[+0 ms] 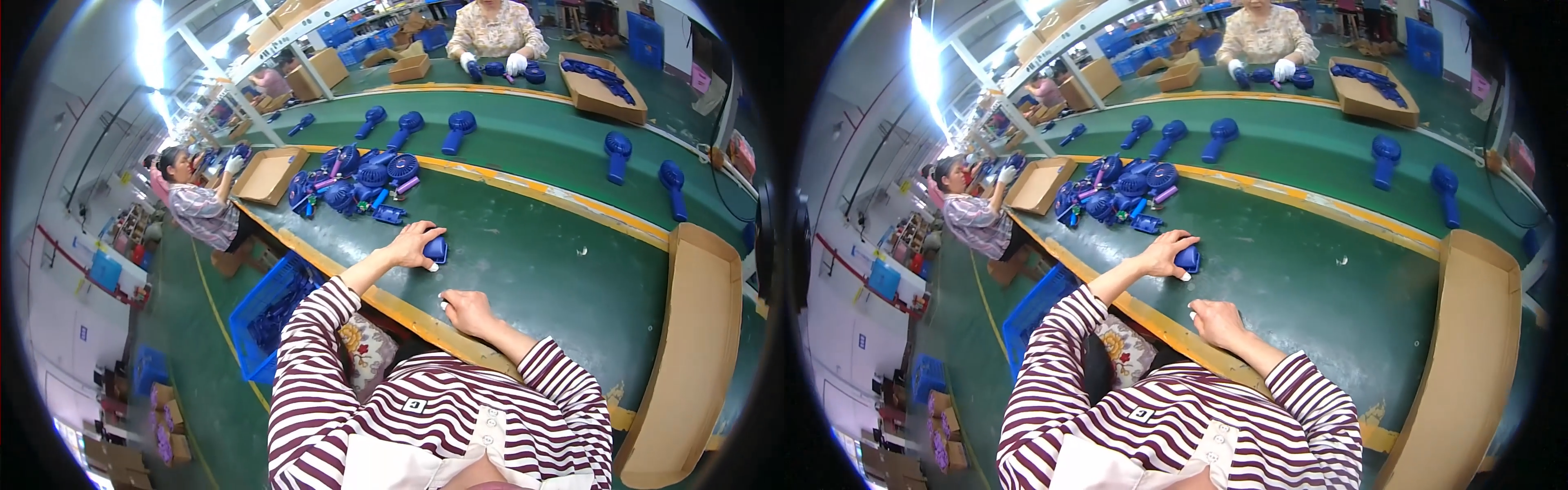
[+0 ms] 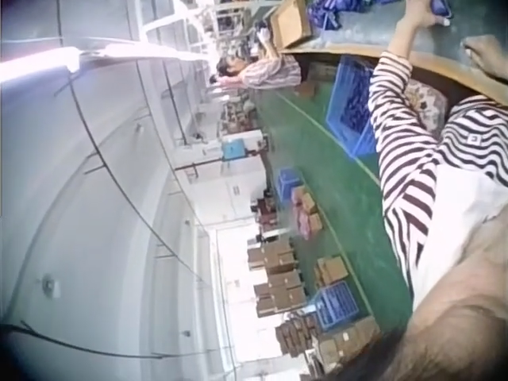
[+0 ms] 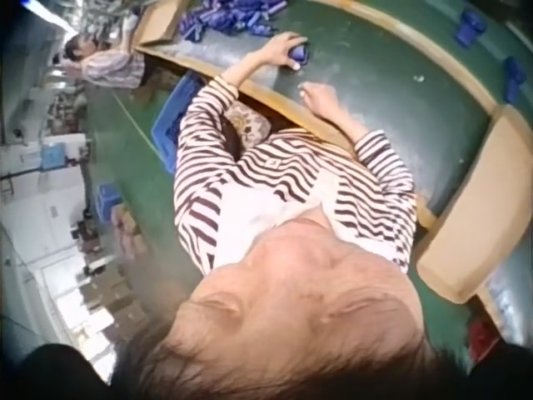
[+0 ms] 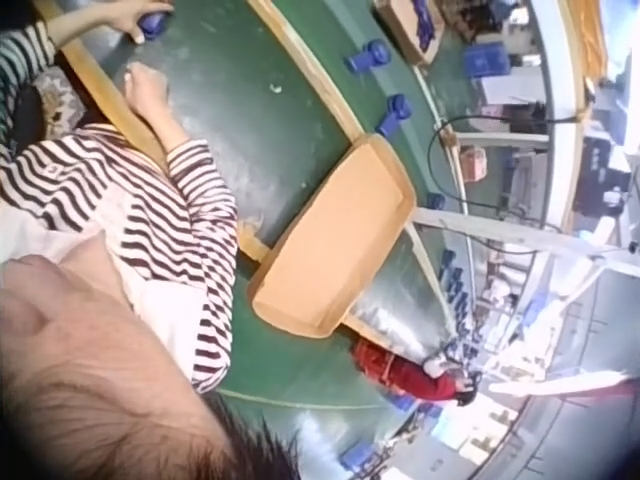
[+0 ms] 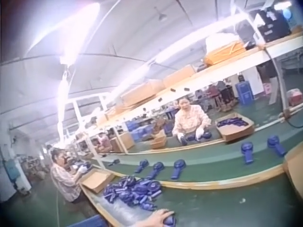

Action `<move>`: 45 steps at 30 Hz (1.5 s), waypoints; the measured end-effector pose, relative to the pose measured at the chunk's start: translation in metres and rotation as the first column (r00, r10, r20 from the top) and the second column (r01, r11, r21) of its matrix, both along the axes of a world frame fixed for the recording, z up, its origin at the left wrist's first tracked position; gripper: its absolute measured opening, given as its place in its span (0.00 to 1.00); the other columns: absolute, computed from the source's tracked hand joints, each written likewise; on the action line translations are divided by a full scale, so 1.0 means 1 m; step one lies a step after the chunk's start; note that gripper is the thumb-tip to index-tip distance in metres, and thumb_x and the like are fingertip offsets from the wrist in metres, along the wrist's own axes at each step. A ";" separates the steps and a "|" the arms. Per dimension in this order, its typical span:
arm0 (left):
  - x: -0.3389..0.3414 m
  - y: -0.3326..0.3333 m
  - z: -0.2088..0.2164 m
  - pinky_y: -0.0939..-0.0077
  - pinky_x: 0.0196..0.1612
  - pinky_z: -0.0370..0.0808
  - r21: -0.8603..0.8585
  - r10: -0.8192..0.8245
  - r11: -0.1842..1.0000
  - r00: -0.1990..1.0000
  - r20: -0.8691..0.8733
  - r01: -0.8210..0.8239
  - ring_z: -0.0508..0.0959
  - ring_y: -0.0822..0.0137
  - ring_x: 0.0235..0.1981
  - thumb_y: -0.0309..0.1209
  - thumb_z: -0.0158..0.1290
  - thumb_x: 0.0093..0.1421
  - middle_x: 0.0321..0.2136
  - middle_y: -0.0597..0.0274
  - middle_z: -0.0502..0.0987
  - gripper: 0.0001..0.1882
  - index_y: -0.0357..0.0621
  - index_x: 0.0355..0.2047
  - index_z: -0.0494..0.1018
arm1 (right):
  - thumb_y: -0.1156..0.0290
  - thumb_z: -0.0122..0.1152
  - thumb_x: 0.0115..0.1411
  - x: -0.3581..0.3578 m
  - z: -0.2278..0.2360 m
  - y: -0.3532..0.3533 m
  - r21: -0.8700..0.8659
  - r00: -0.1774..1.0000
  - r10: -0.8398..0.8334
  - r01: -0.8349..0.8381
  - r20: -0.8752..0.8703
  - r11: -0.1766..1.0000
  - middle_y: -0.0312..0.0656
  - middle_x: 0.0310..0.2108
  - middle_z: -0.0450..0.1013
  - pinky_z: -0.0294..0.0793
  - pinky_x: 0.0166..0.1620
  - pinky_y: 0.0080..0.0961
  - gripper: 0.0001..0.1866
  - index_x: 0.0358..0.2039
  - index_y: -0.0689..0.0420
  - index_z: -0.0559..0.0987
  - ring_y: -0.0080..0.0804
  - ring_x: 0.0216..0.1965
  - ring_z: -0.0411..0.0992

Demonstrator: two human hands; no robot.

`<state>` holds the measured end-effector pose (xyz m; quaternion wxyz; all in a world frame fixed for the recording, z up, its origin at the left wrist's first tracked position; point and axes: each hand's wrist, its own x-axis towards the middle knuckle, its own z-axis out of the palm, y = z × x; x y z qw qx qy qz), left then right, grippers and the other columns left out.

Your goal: The person assembles handheld fans by inserting batteries and circuit boards into the handle casings, attaching the plastic covers by hand, and pressing the buttons to test the fans.

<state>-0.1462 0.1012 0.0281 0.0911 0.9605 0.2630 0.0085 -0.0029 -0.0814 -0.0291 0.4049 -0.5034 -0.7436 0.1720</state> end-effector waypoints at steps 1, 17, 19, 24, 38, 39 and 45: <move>0.002 -0.001 0.002 0.61 0.55 0.59 -0.026 0.046 0.999 0.999 -0.004 -0.046 0.61 0.50 0.52 0.44 0.64 0.32 0.49 0.49 0.62 0.49 0.46 0.56 0.57 | 0.71 0.52 0.50 0.000 0.000 0.002 0.013 1.000 -0.018 0.018 0.011 1.000 0.45 0.27 0.74 0.71 0.30 0.38 0.08 0.32 0.56 0.75 0.44 0.28 0.73; 0.009 -0.028 0.012 0.65 0.48 0.67 -0.093 0.338 0.938 0.940 0.039 -0.334 0.69 0.51 0.45 0.41 0.64 0.31 0.42 0.50 0.69 0.40 0.38 0.46 0.65 | 0.70 0.53 0.50 0.011 0.009 0.008 -0.071 0.984 0.018 -0.031 -0.180 0.997 0.47 0.25 0.73 0.70 0.30 0.38 0.10 0.34 0.55 0.75 0.46 0.27 0.72; -0.003 -0.016 0.014 0.65 0.48 0.67 -0.064 0.411 0.911 0.905 0.107 -0.407 0.69 0.51 0.45 0.41 0.64 0.31 0.41 0.51 0.69 0.40 0.39 0.46 0.66 | 0.71 0.54 0.50 0.010 0.011 0.010 -0.105 0.971 -0.010 -0.016 -0.240 0.994 0.47 0.22 0.73 0.70 0.28 0.37 0.10 0.34 0.56 0.75 0.45 0.25 0.72; -0.031 0.041 0.019 0.66 0.53 0.64 -0.036 0.469 0.883 0.878 0.099 -0.468 0.64 0.54 0.52 0.41 0.66 0.29 0.52 0.53 0.62 0.42 0.38 0.47 0.65 | 0.73 0.55 0.49 0.008 0.003 0.008 -0.091 0.950 -0.010 -0.019 -0.314 0.996 0.45 0.17 0.70 0.68 0.24 0.32 0.10 0.33 0.58 0.76 0.40 0.19 0.71; -0.058 0.077 0.013 0.58 0.54 0.60 0.073 0.373 0.925 0.928 0.000 -0.372 0.65 0.52 0.49 0.53 0.63 0.29 0.46 0.51 0.65 0.42 0.39 0.43 0.70 | 0.75 0.56 0.47 0.004 0.004 0.010 -0.202 0.953 -0.042 -0.021 -0.300 0.979 0.43 0.17 0.70 0.68 0.23 0.25 0.10 0.34 0.59 0.76 0.32 0.17 0.69; -0.059 0.073 0.016 0.58 0.53 0.61 0.065 0.382 0.923 0.924 -0.028 -0.380 0.65 0.52 0.48 0.52 0.63 0.29 0.45 0.52 0.66 0.42 0.40 0.44 0.70 | 0.76 0.56 0.47 0.004 0.002 0.010 -0.195 0.956 -0.035 -0.023 -0.291 0.981 0.43 0.17 0.70 0.68 0.23 0.24 0.10 0.33 0.59 0.76 0.32 0.17 0.69; -0.068 0.070 0.022 0.59 0.53 0.59 0.115 0.346 0.933 0.938 -0.022 -0.341 0.65 0.53 0.49 0.55 0.62 0.28 0.43 0.51 0.67 0.42 0.46 0.44 0.71 | 0.78 0.55 0.48 0.001 0.008 0.009 -0.223 0.957 -0.121 0.062 -0.262 0.973 0.40 0.16 0.68 0.66 0.23 0.21 0.10 0.33 0.61 0.76 0.27 0.17 0.66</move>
